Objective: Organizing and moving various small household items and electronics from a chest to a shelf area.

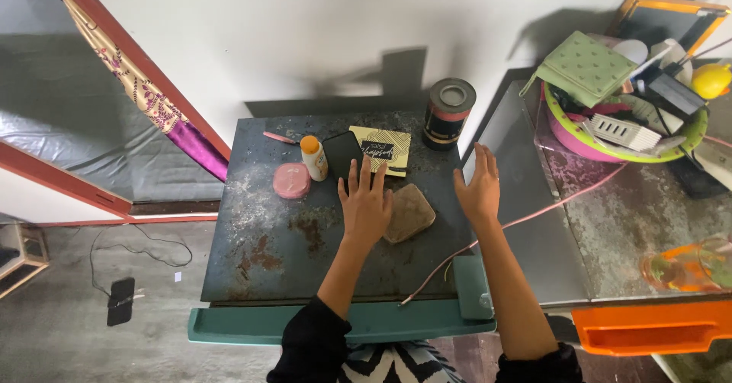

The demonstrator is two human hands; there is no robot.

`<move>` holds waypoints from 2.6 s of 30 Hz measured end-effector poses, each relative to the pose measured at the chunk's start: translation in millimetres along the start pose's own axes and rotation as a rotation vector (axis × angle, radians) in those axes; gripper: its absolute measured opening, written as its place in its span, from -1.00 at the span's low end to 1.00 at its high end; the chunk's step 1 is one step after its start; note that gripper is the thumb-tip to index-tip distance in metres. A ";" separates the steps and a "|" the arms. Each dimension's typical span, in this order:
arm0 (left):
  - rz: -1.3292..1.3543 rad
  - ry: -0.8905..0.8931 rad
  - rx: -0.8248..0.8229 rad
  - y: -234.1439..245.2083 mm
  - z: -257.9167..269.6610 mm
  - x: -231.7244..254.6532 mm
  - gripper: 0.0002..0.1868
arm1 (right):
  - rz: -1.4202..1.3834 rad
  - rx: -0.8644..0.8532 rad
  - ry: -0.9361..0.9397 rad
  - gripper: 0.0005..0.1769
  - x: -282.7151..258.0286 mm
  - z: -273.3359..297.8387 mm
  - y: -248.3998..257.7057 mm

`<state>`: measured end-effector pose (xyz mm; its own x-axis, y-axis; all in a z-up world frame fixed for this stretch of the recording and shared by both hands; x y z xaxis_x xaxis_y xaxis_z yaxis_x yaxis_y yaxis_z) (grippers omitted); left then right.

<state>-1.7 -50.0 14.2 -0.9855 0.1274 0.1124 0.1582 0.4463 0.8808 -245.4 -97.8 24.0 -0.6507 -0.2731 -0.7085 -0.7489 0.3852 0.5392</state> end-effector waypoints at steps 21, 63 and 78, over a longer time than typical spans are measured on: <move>-0.102 0.150 -0.037 3.8 25.3 -40.8 -0.37 | -0.299 -0.015 0.021 0.28 34.2 -93.7 -57.7; 0.499 0.167 0.228 66.8 59.8 -51.1 0.11 | -0.680 -0.871 0.020 0.27 -134.8 50.1 -72.3; 0.566 -0.046 0.239 61.4 -3.7 60.8 0.12 | -0.706 -0.256 -0.264 -0.36 -2.8 32.6 64.4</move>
<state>-52.1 -18.1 76.9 -0.7416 0.4386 0.5076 0.6709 0.4839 0.5619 -287.7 -43.4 45.9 0.0162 -0.1465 -0.9891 -0.9996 -0.0243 -0.0128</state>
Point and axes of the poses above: each hand's wrist, its own z-axis away from the middle knuckle, its own y-axis out of the back of the hand, x = y × z, the point moved 5 cm from there along -z, towards the middle knuckle, and after that the axes turned 11 degrees about -z, right-handed, at the moved point
